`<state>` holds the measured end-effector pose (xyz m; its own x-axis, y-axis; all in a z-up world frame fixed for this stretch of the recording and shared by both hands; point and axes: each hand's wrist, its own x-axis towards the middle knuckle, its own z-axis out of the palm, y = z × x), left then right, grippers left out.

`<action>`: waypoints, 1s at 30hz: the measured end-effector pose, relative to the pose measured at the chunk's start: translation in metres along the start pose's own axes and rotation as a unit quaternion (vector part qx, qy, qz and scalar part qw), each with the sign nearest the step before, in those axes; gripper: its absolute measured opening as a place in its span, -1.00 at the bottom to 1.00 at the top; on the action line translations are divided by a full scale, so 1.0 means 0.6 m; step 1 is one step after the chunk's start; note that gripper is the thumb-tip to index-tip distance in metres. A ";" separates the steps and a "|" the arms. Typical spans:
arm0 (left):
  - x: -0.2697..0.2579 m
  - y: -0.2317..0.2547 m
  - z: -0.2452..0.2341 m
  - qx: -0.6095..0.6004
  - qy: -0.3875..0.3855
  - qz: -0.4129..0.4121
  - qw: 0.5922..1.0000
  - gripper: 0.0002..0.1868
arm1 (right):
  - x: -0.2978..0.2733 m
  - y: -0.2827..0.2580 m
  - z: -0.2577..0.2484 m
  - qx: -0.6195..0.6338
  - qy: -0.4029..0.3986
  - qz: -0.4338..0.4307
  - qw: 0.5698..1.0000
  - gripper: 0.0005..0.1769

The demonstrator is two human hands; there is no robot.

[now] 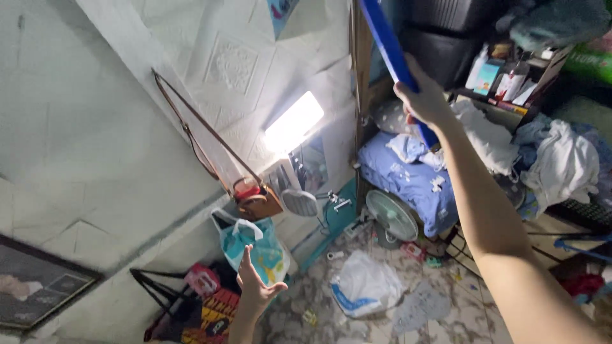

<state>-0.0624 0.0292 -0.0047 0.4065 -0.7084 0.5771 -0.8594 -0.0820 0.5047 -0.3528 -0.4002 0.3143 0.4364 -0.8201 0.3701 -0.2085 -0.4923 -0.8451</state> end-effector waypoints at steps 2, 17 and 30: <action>-0.010 0.014 -0.012 -0.002 -0.011 -0.017 1.000 0.58 | -0.003 0.091 0.033 -0.052 -0.048 0.053 0.996 -0.30; -0.040 0.017 -0.014 -0.003 -0.094 -0.096 0.991 0.55 | -0.312 0.200 0.038 0.221 -0.156 0.387 0.882 -0.37; -0.089 0.032 -0.028 -0.016 -0.098 -0.101 0.990 0.54 | -0.317 0.250 0.123 0.396 -0.163 0.326 0.843 -0.52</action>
<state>-0.0952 0.0771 -0.0152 0.4981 -0.8028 0.3278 -0.7556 -0.2163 0.6183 -0.4025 -0.2967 0.0884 0.6988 -0.6542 -0.2893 0.0958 0.4864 -0.8685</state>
